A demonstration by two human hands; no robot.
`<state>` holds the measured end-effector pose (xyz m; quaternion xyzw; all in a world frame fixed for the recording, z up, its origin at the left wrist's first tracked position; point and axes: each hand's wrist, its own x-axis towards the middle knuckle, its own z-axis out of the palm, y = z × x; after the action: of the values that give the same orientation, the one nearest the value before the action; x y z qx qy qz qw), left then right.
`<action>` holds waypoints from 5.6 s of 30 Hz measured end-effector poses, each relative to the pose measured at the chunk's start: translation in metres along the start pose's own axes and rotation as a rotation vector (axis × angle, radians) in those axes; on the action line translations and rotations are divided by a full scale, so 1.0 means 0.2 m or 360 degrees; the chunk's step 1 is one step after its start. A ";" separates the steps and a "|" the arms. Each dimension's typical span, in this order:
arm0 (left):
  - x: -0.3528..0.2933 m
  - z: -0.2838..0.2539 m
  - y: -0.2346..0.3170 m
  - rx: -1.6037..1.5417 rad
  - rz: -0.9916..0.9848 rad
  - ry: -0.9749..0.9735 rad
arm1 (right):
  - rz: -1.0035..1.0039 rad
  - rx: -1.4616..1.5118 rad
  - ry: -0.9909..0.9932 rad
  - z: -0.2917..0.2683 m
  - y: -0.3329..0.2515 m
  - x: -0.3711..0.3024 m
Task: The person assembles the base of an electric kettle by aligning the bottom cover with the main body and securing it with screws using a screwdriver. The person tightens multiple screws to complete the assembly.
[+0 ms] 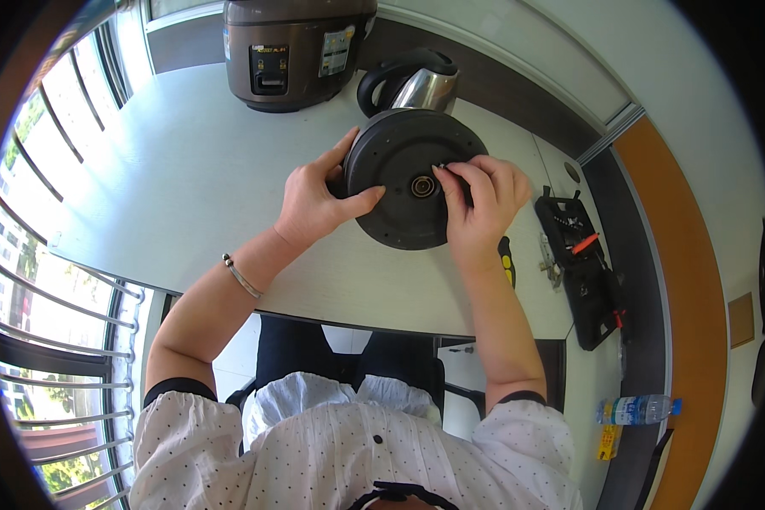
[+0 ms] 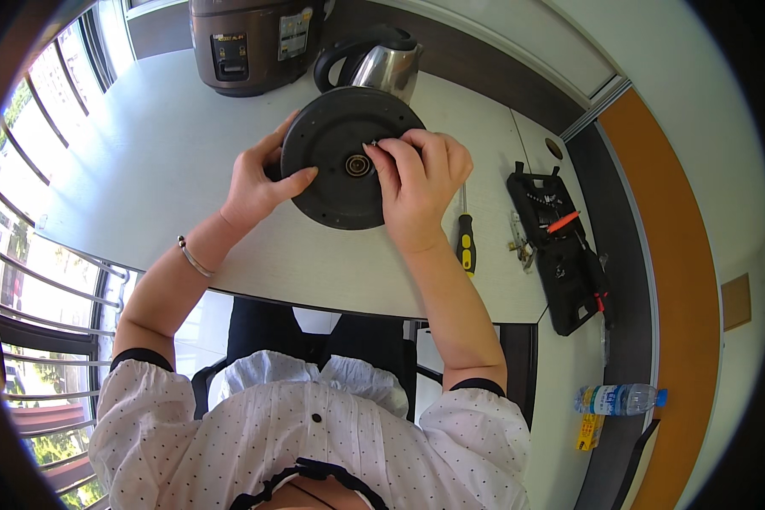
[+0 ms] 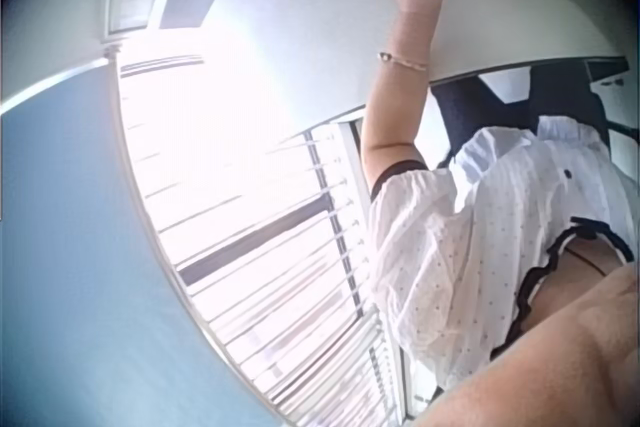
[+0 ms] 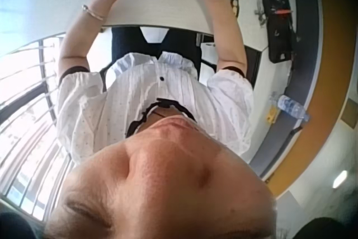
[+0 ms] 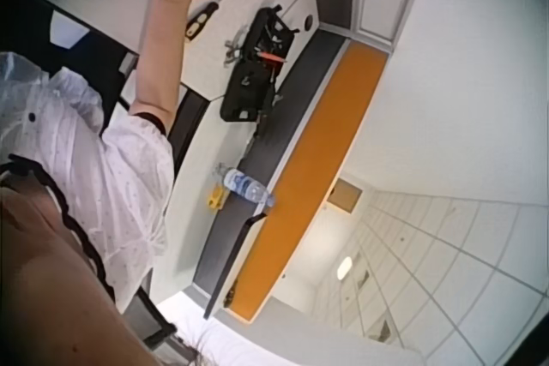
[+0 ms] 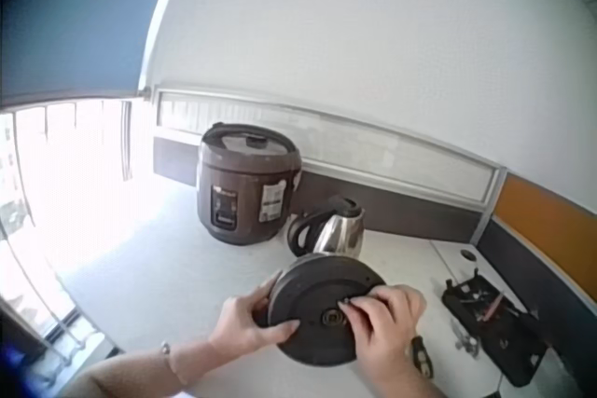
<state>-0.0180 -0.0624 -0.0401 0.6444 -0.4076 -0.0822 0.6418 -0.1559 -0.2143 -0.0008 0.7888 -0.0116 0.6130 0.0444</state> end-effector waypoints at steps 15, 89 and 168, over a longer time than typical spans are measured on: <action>0.00 0.00 0.00 -0.0101 -0.0033 0.0006 | 0.0057 0.0072 -0.0009 -0.06 -0.01 0.00; 0.03 -0.04 0.05 -0.0061 -0.0133 0.0004 | 0.0721 0.1744 -0.0262 -0.58 0.02 0.01; 0.01 -0.05 0.10 0.0236 -0.0174 -0.0035 | 0.0209 0.0778 -0.0603 -0.54 -0.12 0.29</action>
<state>-0.0191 -0.0525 -0.0196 0.7104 -0.3838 -0.0937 0.5824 -0.2436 -0.1798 0.0809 0.8738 0.0770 0.4413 -0.1891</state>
